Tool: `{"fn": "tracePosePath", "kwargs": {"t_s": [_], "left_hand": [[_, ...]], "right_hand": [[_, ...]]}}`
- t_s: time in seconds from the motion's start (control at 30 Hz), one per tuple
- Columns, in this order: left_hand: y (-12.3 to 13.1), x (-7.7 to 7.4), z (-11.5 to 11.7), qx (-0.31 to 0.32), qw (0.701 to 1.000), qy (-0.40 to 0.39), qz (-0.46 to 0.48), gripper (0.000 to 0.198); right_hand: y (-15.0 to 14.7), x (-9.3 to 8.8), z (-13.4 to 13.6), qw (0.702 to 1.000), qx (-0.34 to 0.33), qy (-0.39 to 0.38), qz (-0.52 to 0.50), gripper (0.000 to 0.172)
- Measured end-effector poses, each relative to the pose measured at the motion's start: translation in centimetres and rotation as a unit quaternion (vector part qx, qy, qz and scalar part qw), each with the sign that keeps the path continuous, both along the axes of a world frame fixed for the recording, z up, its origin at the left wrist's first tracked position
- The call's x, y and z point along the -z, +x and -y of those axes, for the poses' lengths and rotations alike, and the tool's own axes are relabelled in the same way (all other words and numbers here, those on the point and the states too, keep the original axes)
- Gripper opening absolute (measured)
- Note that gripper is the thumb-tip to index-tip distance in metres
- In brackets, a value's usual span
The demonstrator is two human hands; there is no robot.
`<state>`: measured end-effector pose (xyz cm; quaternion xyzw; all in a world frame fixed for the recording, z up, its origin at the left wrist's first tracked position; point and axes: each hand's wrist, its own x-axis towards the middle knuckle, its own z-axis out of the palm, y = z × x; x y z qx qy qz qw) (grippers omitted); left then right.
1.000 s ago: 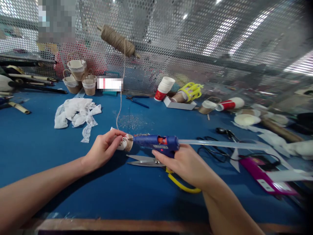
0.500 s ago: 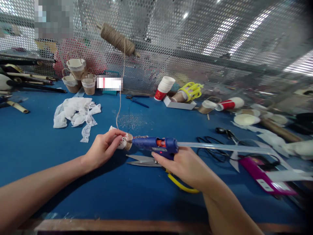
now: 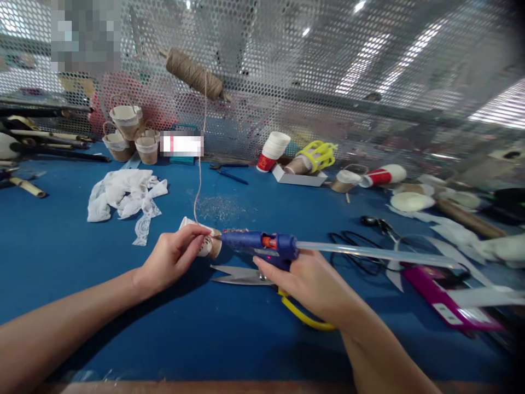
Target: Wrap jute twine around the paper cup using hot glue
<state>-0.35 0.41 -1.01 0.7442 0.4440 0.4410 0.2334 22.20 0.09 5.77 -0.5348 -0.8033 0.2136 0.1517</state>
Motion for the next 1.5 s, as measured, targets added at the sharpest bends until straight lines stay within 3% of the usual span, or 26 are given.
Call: {"fn": "tracePosePath", "kwargs": {"t_s": [0.5,1.03,1.5], "left_hand": [[-0.2,0.1,0.1,0.001,1.000,0.020,-0.017,0.019],[-0.3,0.1,0.2,0.017,0.994,0.099,-0.046,0.019],[-0.3,0.3,0.2,0.004,0.996,0.069,-0.050,0.020]], "right_hand": [[0.0,-0.1,0.2,1.000,0.012,-0.022,-0.005,0.024],[0.1,-0.4,0.2,0.999,0.002,0.036,0.001,0.021],[0.0,-0.9,0.4,0.999,-0.004,-0.006,0.036,0.021]]}}
